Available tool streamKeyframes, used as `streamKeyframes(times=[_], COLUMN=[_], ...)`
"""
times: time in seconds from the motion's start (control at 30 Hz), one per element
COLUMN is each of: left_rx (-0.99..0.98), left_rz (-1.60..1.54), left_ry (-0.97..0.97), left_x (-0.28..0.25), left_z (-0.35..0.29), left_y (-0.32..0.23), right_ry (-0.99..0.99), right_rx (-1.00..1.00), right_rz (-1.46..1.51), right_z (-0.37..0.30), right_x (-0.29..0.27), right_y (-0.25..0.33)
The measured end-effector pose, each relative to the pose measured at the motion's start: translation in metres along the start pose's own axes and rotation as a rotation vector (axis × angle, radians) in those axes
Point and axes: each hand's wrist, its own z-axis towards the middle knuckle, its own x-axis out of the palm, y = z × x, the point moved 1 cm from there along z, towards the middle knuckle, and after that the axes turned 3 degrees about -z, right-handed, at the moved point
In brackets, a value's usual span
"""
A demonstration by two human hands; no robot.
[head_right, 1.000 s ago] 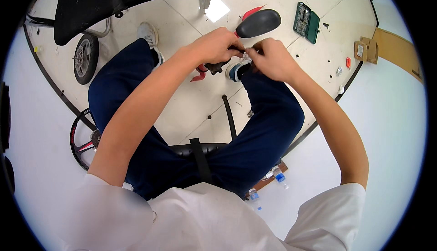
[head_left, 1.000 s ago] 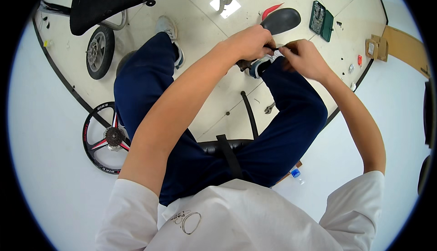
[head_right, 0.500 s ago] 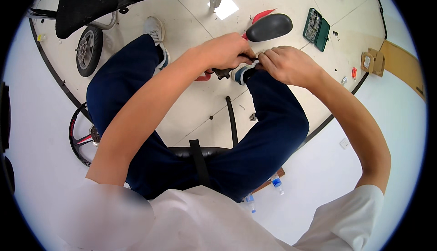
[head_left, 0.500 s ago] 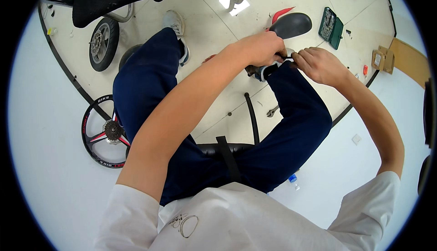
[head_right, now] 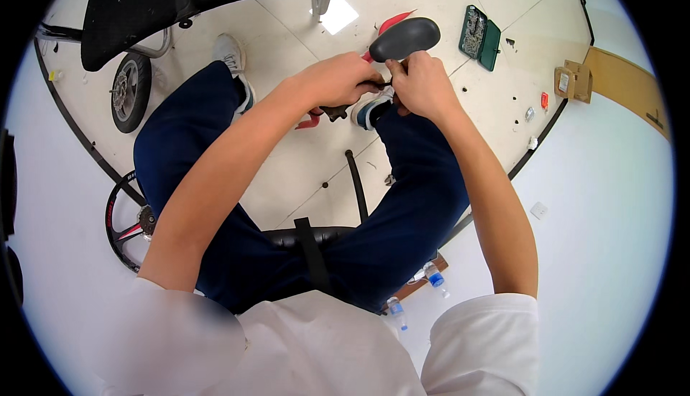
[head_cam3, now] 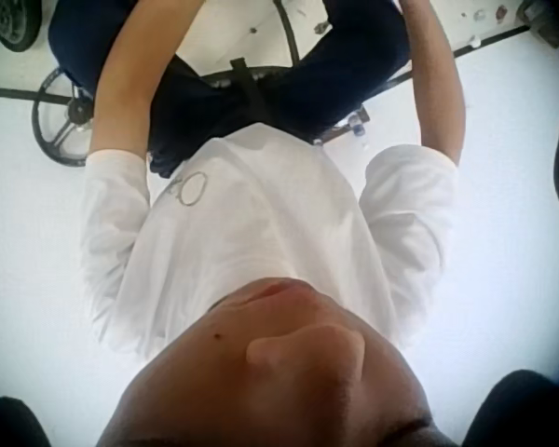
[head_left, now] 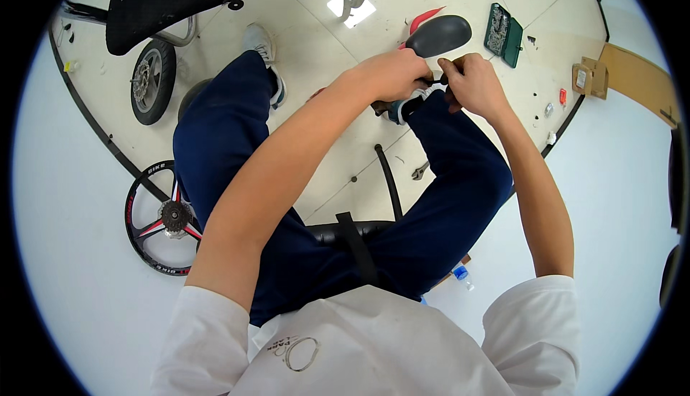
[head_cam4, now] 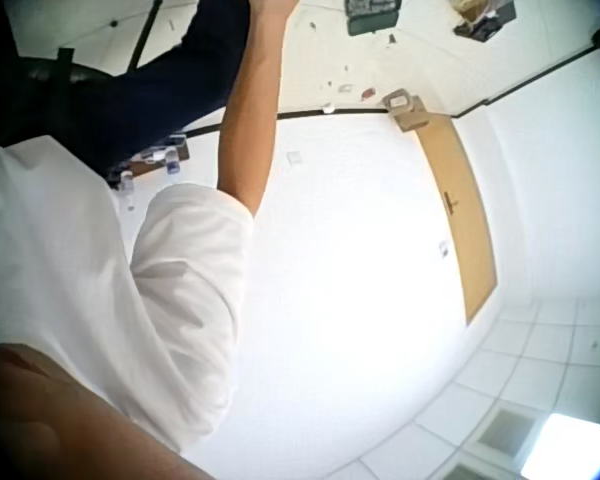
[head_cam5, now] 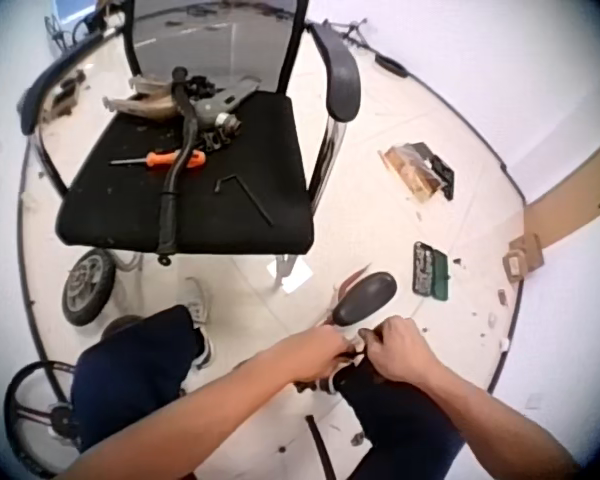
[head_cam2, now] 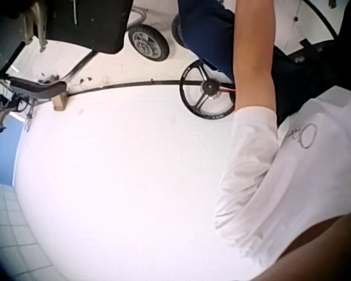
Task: The person inserts a black bicycle seat into the pink seat post and secures it using a metal clamp and bolt. They tighten the bolt by hand and adjust the seat position to ensure it is firmly attached.
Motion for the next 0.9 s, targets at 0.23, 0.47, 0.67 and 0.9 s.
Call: streamKeyframes(times=[0.23,0.47,0.67,0.9], left_rx=[-0.187,-0.557,-0.443,-0.460], left_rz=[-0.027,0.139,0.354,0.119], left_ry=[-0.164,-0.014,-0.132,0.021], left_x=[-0.011,0.054,0.093,0.105], left_z=[-0.024,-0.081,-0.058,-0.049], left_y=[0.064,0.138,0.149,0.177], right_ry=[-0.049,0.087,0.105,-0.015], right_rx=[-0.632,-1.162,-1.515,-1.856], right_rz=[-0.552,-1.021,-1.149,-0.841], right_z=[-0.004,0.015,0.035,0.067], right_x=[-0.008,-0.032,-0.045,-0.043], right_y=[-0.024,-0.024,-0.025,-0.041])
